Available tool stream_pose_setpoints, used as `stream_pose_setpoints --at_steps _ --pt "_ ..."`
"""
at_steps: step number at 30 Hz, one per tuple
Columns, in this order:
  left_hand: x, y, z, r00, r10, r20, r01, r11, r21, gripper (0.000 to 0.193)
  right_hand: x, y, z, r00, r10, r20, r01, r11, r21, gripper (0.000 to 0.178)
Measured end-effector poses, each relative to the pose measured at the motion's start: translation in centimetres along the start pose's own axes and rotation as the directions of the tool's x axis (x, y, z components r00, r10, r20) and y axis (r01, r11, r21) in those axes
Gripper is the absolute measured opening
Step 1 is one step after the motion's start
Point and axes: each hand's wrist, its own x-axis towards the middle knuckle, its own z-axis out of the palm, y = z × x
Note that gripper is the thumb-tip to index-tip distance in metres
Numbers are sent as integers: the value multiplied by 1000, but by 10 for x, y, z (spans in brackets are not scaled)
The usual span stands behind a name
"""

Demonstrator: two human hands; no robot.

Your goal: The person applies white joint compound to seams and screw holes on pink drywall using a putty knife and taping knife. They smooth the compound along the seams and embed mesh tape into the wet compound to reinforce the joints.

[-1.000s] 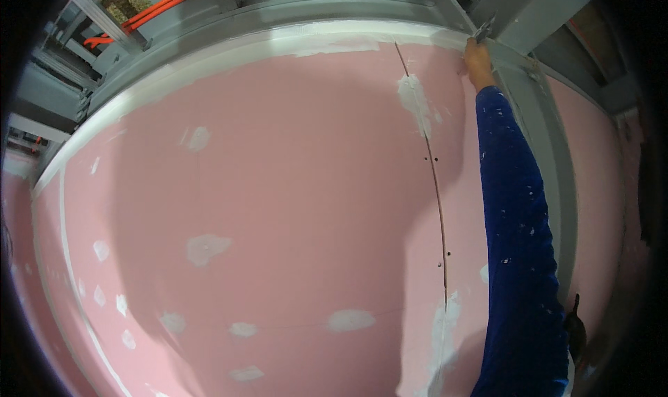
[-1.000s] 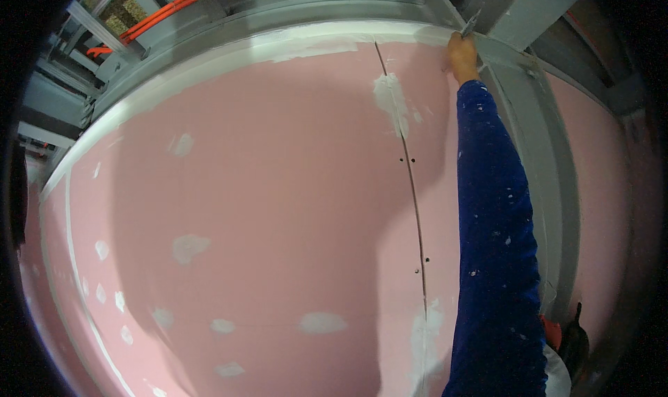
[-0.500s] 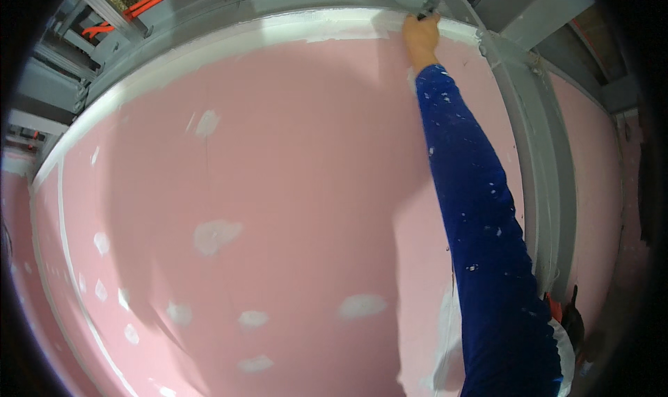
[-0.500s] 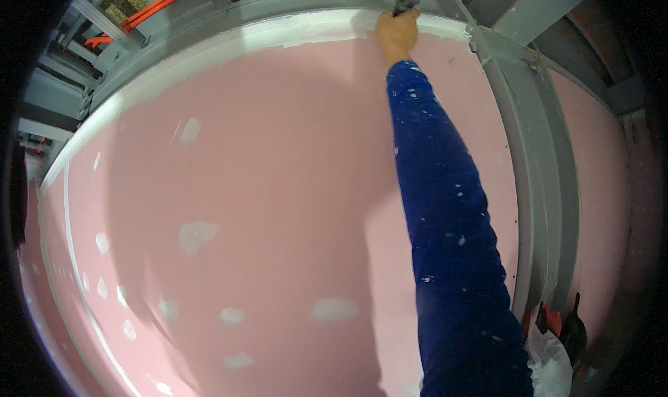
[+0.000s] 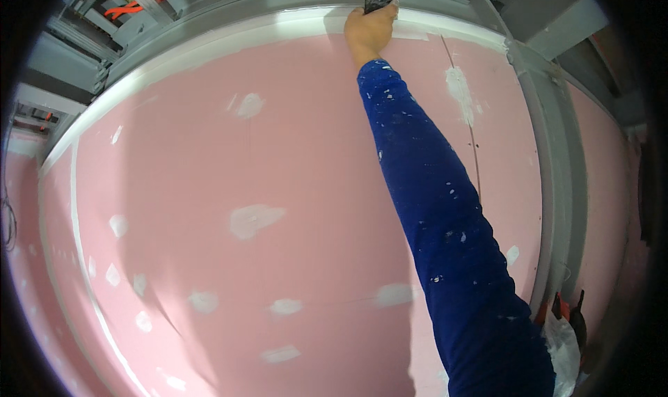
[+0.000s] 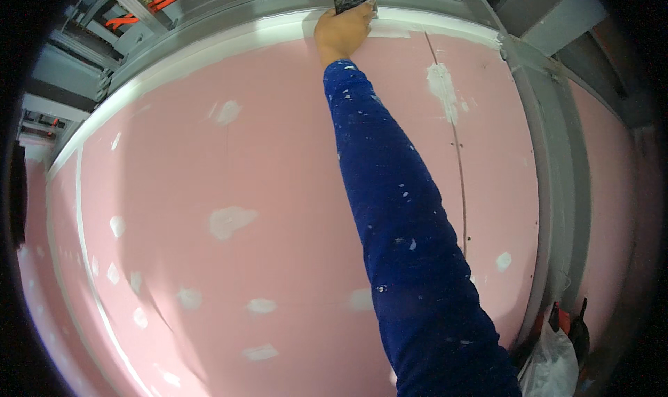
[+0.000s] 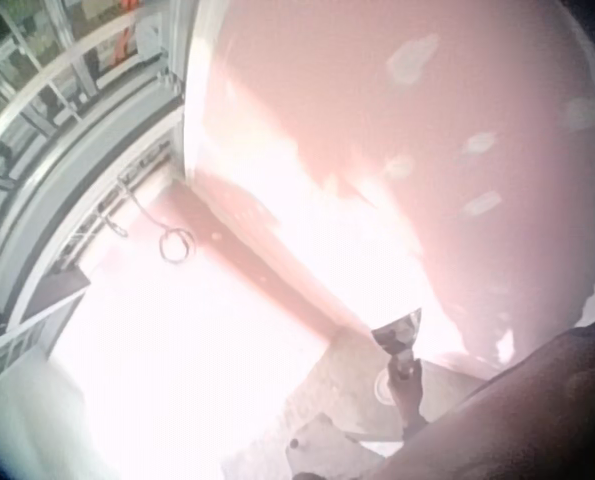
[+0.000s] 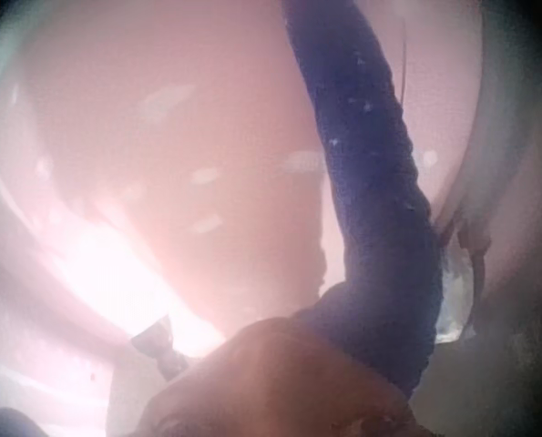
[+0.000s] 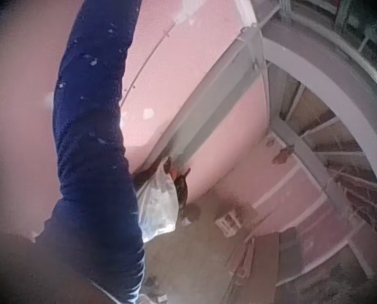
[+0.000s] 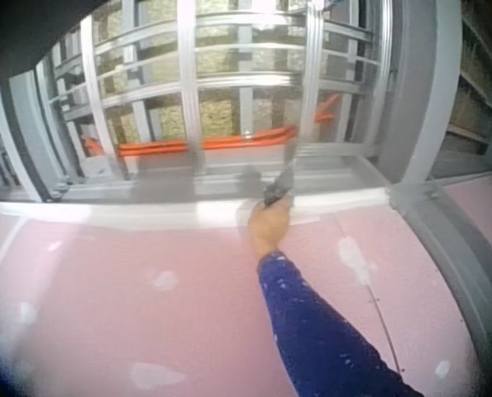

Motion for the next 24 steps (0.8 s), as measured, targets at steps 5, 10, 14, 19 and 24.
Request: stream_pose_setpoints --at_steps 5,10,14,19,24 --pt "-3 10 -7 999 -32 -10 32 999 -12 59 -28 -14 32 999 -45 -20 45 999 -28 89" --pt "-7 17 -13 998 -55 -23 54 998 -21 60 -52 -28 58 993 -114 -36 114 993 -15 91" --pt "-10 21 -15 997 -72 -32 71 997 -29 61 -77 -48 68 993 -116 6 116 993 14 89" --pt "-12 33 -19 996 -87 -31 86 996 -35 61 -116 -81 62 973 62 220 -163 862 480 71" --pt "-13 45 -21 992 -124 -22 123 992 -35 62 -208 -111 7 892 131 433 -411 633 656 49"
